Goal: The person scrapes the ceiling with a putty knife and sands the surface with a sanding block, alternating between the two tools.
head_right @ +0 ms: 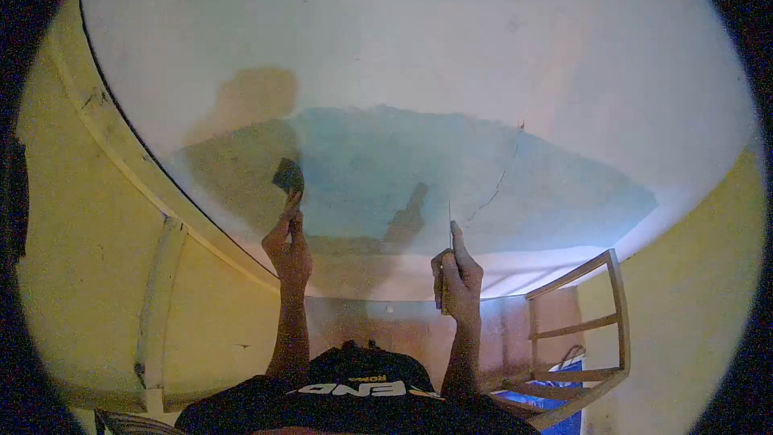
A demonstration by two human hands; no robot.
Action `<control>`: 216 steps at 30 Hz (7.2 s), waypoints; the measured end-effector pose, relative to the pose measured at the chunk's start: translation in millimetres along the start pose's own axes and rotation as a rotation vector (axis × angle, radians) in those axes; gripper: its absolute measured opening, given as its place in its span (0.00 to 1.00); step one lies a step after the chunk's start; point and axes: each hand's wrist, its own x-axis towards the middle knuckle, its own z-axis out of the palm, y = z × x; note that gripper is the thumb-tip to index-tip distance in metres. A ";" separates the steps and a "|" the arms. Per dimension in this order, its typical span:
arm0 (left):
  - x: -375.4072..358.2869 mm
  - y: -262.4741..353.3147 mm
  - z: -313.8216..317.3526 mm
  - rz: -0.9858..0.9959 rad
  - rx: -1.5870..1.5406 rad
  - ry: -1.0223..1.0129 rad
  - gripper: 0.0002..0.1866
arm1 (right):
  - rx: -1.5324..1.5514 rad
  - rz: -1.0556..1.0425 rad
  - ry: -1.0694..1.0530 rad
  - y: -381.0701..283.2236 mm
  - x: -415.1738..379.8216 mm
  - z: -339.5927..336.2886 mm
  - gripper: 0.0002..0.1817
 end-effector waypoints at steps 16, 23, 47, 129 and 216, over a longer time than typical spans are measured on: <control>30.2 -27.4 -9.6 0.079 0.003 -0.042 0.25 | -0.240 -0.094 0.129 -14.1 -11.2 41.0 0.32; 35.8 -11.3 13.4 0.025 0.022 -0.067 0.22 | -0.811 -0.319 0.320 -35.1 48.9 14.0 0.30; 17.2 -66.2 93.3 0.035 -0.094 0.236 0.21 | -0.953 -0.387 0.416 -54.9 92.0 12.3 0.31; -15.3 -3.2 53.4 -0.015 -0.165 -0.150 0.21 | -1.073 -0.269 0.448 -60.1 87.6 53.8 0.36; -49.5 36.0 197.1 0.347 0.158 -0.255 0.22 | 0.354 0.169 -0.018 11.4 34.7 -102.1 0.18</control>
